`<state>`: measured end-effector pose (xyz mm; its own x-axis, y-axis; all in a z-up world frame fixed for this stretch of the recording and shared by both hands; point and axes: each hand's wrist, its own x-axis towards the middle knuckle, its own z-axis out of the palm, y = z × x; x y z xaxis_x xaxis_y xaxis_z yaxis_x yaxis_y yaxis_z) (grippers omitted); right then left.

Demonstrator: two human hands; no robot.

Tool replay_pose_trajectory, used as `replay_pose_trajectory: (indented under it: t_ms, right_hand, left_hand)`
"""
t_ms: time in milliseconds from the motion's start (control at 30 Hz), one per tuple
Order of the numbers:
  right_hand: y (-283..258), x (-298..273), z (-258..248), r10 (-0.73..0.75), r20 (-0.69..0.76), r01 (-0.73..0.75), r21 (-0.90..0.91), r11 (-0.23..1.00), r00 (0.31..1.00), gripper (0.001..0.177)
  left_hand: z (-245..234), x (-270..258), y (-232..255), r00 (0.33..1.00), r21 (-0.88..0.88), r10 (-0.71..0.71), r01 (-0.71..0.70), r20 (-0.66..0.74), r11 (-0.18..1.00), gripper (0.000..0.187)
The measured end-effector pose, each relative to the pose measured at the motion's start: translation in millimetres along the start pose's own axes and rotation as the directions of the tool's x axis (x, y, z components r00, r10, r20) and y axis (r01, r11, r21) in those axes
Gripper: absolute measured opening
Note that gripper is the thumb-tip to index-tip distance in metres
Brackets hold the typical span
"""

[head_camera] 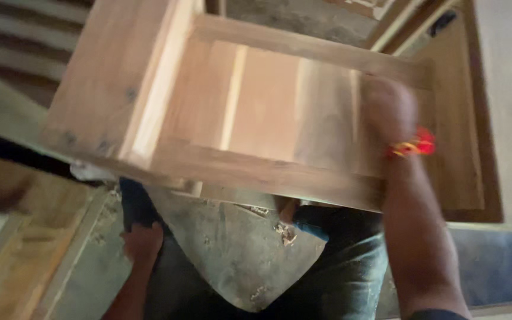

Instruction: The person is sanding a wooden bench by hand using a piece of sandpaper, rubbing the paper across the top and sides of the wood.

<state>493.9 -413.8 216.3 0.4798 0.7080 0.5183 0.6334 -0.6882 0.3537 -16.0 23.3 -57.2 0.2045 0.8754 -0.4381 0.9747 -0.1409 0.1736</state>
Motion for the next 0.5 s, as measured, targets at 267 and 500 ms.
replay_pose_trajectory:
  t_ms: [267,500]
  right_hand:
    - [-21,36,1,0.035,0.015,-0.035,0.01,0.999,0.999,0.02]
    - [-207,175,9,-0.314,-0.293,0.379,0.202,0.903,0.903,0.022]
  left_hand:
    - [-36,-34,30,0.999,-0.1,0.037,-0.035,0.021,0.994,0.062]
    - [-34,-36,27,1.0,-0.08,0.012,-0.013,-0.011,0.997,0.064]
